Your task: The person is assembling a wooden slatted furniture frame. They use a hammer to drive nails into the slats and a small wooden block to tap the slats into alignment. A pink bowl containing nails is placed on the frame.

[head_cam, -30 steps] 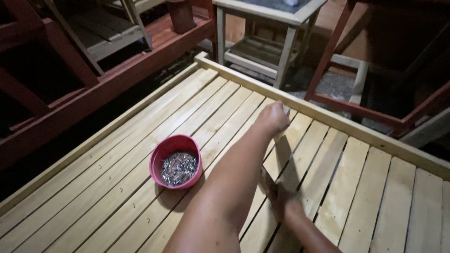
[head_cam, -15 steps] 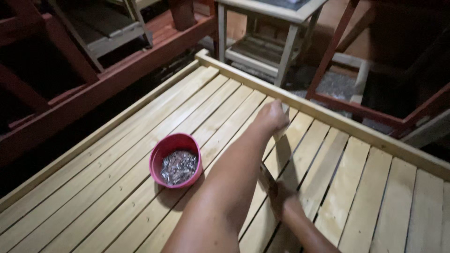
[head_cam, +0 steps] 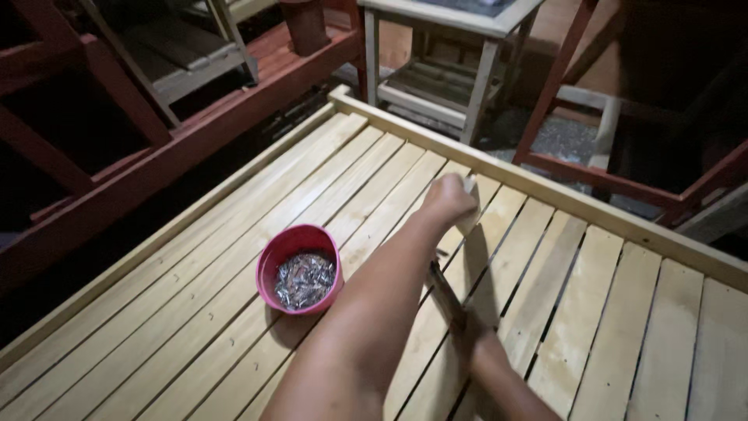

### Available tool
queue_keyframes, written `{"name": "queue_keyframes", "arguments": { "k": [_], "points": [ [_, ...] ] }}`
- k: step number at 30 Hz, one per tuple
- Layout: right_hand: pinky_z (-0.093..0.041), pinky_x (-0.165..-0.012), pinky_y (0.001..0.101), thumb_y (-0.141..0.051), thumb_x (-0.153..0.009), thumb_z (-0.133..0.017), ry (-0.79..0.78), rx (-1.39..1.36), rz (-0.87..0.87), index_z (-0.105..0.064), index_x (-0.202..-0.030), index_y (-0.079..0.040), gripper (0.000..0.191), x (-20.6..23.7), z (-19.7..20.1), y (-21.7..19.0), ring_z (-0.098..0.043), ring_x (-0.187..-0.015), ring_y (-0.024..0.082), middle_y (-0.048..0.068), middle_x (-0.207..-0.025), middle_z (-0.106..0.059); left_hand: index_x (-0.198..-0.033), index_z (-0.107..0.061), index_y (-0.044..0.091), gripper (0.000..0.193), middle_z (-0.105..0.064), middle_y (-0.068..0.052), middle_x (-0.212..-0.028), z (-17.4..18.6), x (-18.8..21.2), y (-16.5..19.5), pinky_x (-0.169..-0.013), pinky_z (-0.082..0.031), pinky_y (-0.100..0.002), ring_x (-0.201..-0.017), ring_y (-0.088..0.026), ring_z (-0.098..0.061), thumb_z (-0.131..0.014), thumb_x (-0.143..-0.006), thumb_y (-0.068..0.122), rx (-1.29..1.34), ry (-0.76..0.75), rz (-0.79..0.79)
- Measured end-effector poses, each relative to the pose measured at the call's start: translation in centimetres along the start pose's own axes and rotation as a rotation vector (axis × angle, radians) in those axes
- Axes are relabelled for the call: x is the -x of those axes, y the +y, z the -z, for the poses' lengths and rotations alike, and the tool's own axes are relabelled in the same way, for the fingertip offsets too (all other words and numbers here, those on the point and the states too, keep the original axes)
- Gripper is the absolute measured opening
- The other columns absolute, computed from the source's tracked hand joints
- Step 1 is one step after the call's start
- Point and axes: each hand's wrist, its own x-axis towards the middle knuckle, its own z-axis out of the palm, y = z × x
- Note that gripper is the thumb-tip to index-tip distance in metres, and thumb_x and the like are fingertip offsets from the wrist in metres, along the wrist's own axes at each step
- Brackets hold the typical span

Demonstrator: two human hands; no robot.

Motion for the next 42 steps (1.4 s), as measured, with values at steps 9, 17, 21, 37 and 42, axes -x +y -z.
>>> {"name": "queue_keyframes", "arguments": {
  "k": [9,17,21,37,42],
  "points": [
    [-0.05,-0.091,0.0546,-0.042,-0.1,-0.055,-0.019,-0.064,-0.017,-0.053,-0.115,-0.007,0.038,0.2,-1.1,1.0,-0.064,-0.109,0.047,0.026,-0.108,-0.07,-0.109,-0.073,0.001,0.039,-0.075,-0.023,-0.106,4.8,-3.1,2.1,-0.089,-0.06,-0.043,-0.102,-0.034,-0.075,-0.078,-0.082,0.029,-0.031,0.154,-0.114],
    [-0.055,-0.087,0.0525,-0.049,-0.1,-0.053,-0.067,0.017,-0.092,-0.051,-0.119,-0.009,0.044,1.8,0.6,-1.2,-0.072,-0.097,0.042,0.023,-0.097,-0.073,-0.106,-0.075,0.003,0.031,-0.074,-0.022,-0.111,11.3,-0.2,-2.4,-0.093,-0.057,-0.043,-0.103,-0.034,-0.074,-0.076,-0.084,0.025,-0.075,0.256,0.149],
    [-0.056,-0.085,0.0516,-0.05,-0.099,-0.054,-0.043,0.023,-0.088,-0.052,-0.12,-0.01,0.045,2.6,1.5,-2.4,-0.073,-0.095,0.041,0.022,-0.096,-0.074,-0.108,-0.073,0.003,0.034,-0.072,-0.025,-0.11,11.2,1.4,-5.2,-0.093,-0.055,-0.044,-0.106,-0.038,-0.071,-0.071,-0.077,0.014,-0.099,0.298,0.066],
    [-0.057,-0.083,0.0518,-0.05,-0.1,-0.053,-0.051,0.046,-0.115,-0.052,-0.12,-0.01,0.046,2.8,1.6,-2.8,-0.074,-0.091,0.04,0.022,-0.094,-0.075,-0.112,-0.07,0.004,0.036,-0.07,-0.024,-0.118,11.4,2.3,-5.7,-0.097,-0.053,-0.043,-0.114,-0.038,-0.067,-0.075,-0.079,0.017,-0.158,0.168,0.19],
    [-0.059,-0.083,0.0495,-0.049,-0.1,-0.051,-0.134,0.017,-0.172,-0.051,-0.121,-0.011,0.044,2.2,1.0,-2.2,-0.078,-0.09,0.037,0.02,-0.096,-0.077,-0.117,-0.059,0.001,0.054,-0.068,-0.025,-0.117,11.0,2.3,-6.0,-0.095,-0.055,-0.042,-0.112,-0.037,-0.068,-0.083,-0.073,0.02,-0.141,0.233,0.211]
  ]
}}
